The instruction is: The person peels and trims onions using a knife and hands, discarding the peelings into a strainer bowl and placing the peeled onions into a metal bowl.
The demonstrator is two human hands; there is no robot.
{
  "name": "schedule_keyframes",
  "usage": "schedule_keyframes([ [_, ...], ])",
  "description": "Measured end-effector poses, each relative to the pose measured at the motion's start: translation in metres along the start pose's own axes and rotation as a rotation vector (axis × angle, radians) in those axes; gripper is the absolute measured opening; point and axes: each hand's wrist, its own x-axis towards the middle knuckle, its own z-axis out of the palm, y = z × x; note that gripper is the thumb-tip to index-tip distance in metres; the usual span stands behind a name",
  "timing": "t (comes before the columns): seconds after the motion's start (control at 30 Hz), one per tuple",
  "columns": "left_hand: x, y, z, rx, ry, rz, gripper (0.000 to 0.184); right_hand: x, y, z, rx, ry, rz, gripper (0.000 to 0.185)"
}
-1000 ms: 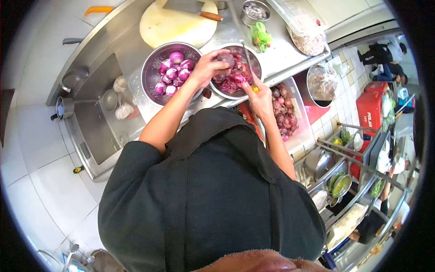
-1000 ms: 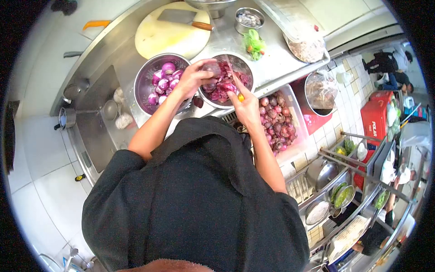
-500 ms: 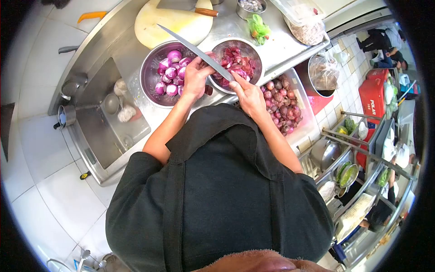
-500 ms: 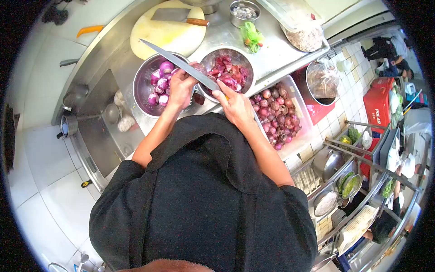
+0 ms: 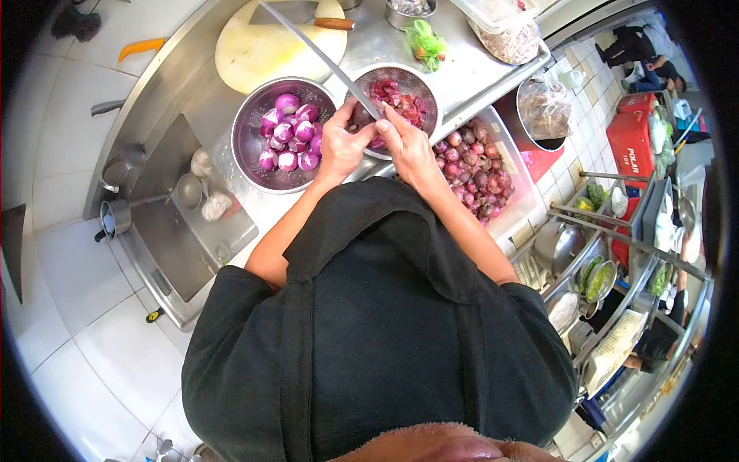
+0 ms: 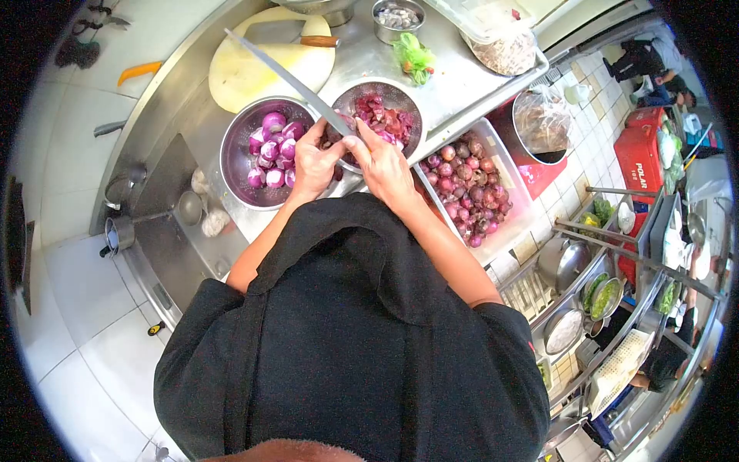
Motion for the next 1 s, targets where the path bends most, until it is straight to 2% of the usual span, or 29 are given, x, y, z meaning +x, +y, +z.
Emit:
schedule_keyframes([
  [0.03,0.001,-0.001,0.0,0.034,0.017,0.023,0.048,0.004,0.002,0.002,0.037,0.008,-0.023,0.058],
  [0.13,-0.002,0.011,0.01,0.274,0.08,0.152,0.052,0.008,-0.01,-0.003,0.21,-0.103,0.145,0.058],
  [0.2,-0.005,0.028,0.019,0.412,0.071,0.274,0.053,0.013,0.0,0.005,0.279,0.007,0.183,0.054],
  [0.23,-0.001,0.011,0.017,0.495,0.091,0.422,0.054,0.016,0.003,0.003,0.27,0.008,0.262,0.054],
  [0.27,-0.001,0.008,0.016,0.485,0.067,0.434,0.054,0.018,0.005,0.0,0.261,0.011,0.341,0.057],
  [0.33,0.002,0.01,0.013,0.485,0.028,0.454,0.056,0.018,-0.006,-0.004,0.551,0.0,0.433,0.067],
  [0.37,0.0,0.012,0.012,0.333,0.005,0.295,0.057,0.02,-0.009,-0.01,0.646,-0.047,0.553,0.069],
  [0.4,0.003,0.011,0.006,0.247,-0.034,0.229,0.059,0.021,-0.011,-0.017,0.742,-0.097,0.673,0.07],
  [0.47,0.012,0.01,-0.008,-0.19,-0.162,-0.04,0.061,0.021,-0.013,-0.028,0.978,-0.191,0.746,0.075],
  [0.53,0.019,0.006,-0.016,-0.561,-0.288,-0.107,0.06,0.024,-0.004,-0.041,1.172,-0.414,0.743,0.074],
  [0.6,0.02,0.003,-0.02,-0.871,-0.394,-0.177,0.058,0.025,-0.01,-0.044,1.197,-0.445,0.722,0.073],
  [0.67,0.028,-0.001,-0.025,-0.938,-0.444,-0.229,0.059,0.027,-0.012,-0.044,1.165,-0.422,0.697,0.072],
  [0.73,0.031,0.003,-0.023,-0.538,-0.235,-0.198,0.059,0.029,-0.015,-0.042,1.078,-0.343,0.659,0.071],
  [0.77,0.035,0.006,-0.02,-0.2,-0.166,-0.136,0.064,0.03,-0.021,-0.04,1.031,-0.254,0.653,0.071],
  [0.87,0.032,0.009,-0.016,0.405,-0.159,0.115,0.075,0.03,-0.026,-0.03,0.825,-0.191,0.619,0.07],
  [0.9,0.028,0.023,-0.004,0.497,-0.059,0.227,0.072,0.029,-0.029,-0.026,0.759,-0.206,0.605,0.069],
  [1.0,0.03,0.016,-0.003,0.526,-0.021,0.13,0.063,0.028,-0.025,-0.02,0.774,-0.262,0.585,0.066],
])
